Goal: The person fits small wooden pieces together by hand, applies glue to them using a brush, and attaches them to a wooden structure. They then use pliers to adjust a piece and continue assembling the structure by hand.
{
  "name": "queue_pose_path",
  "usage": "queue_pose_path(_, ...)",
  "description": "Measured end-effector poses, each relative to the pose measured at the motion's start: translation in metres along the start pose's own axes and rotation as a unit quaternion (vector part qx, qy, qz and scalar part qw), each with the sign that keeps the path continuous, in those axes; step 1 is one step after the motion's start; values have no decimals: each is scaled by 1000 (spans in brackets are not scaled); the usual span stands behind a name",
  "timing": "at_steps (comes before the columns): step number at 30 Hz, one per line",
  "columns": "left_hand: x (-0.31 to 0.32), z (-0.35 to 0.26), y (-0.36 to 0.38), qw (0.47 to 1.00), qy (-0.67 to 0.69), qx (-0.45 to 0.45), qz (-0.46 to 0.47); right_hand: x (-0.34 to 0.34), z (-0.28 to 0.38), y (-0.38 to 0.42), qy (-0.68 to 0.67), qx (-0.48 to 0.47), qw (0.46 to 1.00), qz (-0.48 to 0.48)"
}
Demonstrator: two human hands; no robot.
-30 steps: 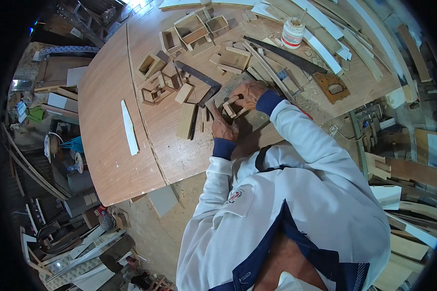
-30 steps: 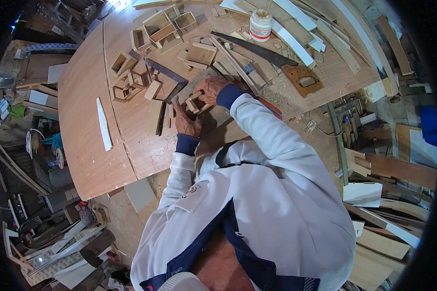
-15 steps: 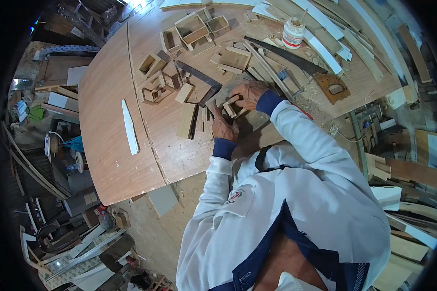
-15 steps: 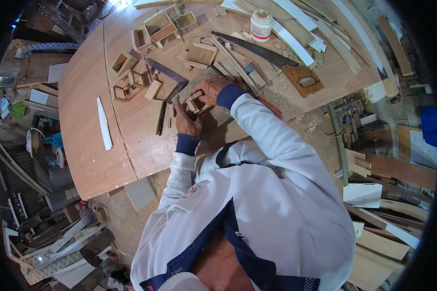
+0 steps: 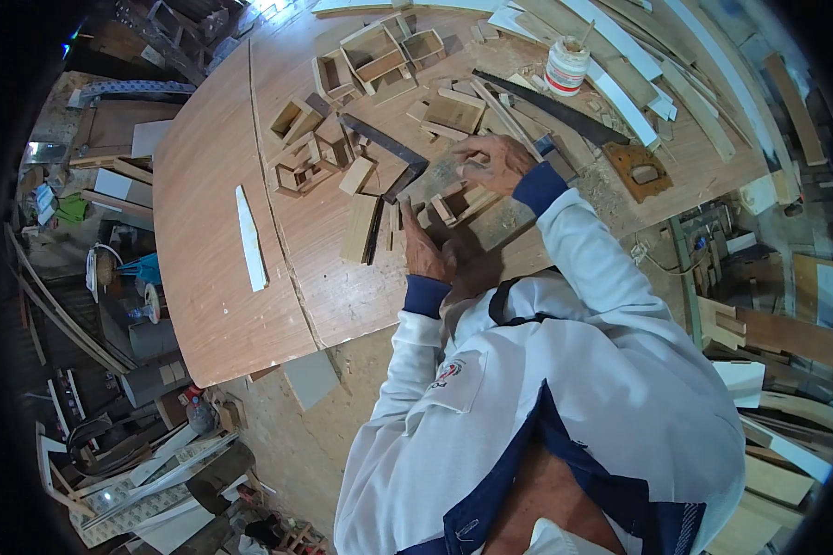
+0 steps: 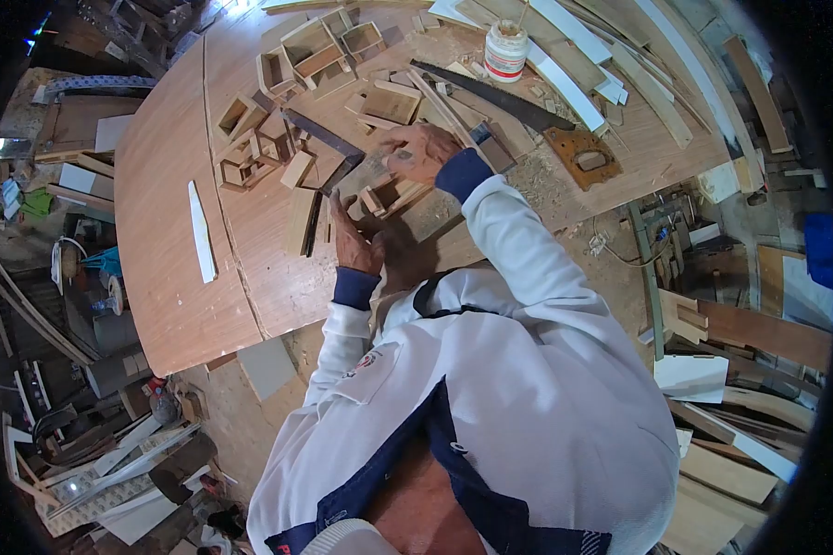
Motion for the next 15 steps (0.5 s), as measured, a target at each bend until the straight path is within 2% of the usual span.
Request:
queue_pose_path(1,-3,-1,1,1000,-22,14,4,0,-5,-1,-40,42,998,-17)
queue_pose_path(2,-5,2,1,1000,-24,14,2,0,-9,-3,-40,40,998,-16)
queue_pose_path(4,-10,15,3,999,27,-37,-12,-2,-14,-5,17,72,995,-70)
queue_pose_path(5,-13,21,4,999,26,-39,-14,-1,-17,-6,17,72,995,-68)
queue_pose_path(7,-22,33,1,992,-29,-104,-68,-3,-18,-9,84,145,984,-60)
queue_pose_path(10,-29,51,-7,984,-96,-125,-85,-6,-9,-13,163,120,978,-58)
queue_pose_path(12,-30,59,-10,976,-157,-128,-74,4,-19,-24,141,108,981,-79)
queue_pose_path(14,-28,64,-13,979,-137,-133,-67,10,-27,-39,121,93,983,-102)
queue_pose_path(15,-27,65,-16,982,-117,-138,-59,13,-27,-47,148,38,983,-97)
Point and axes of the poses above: each hand's wrist, its own y-axis away from the middle knuckle, its own x-axis out of the palm, z = x × y, the point moved 2 cm from there along -y, towards the middle knuckle, and after that the axes turned 6 degrees about x, right-handed, at the moved point
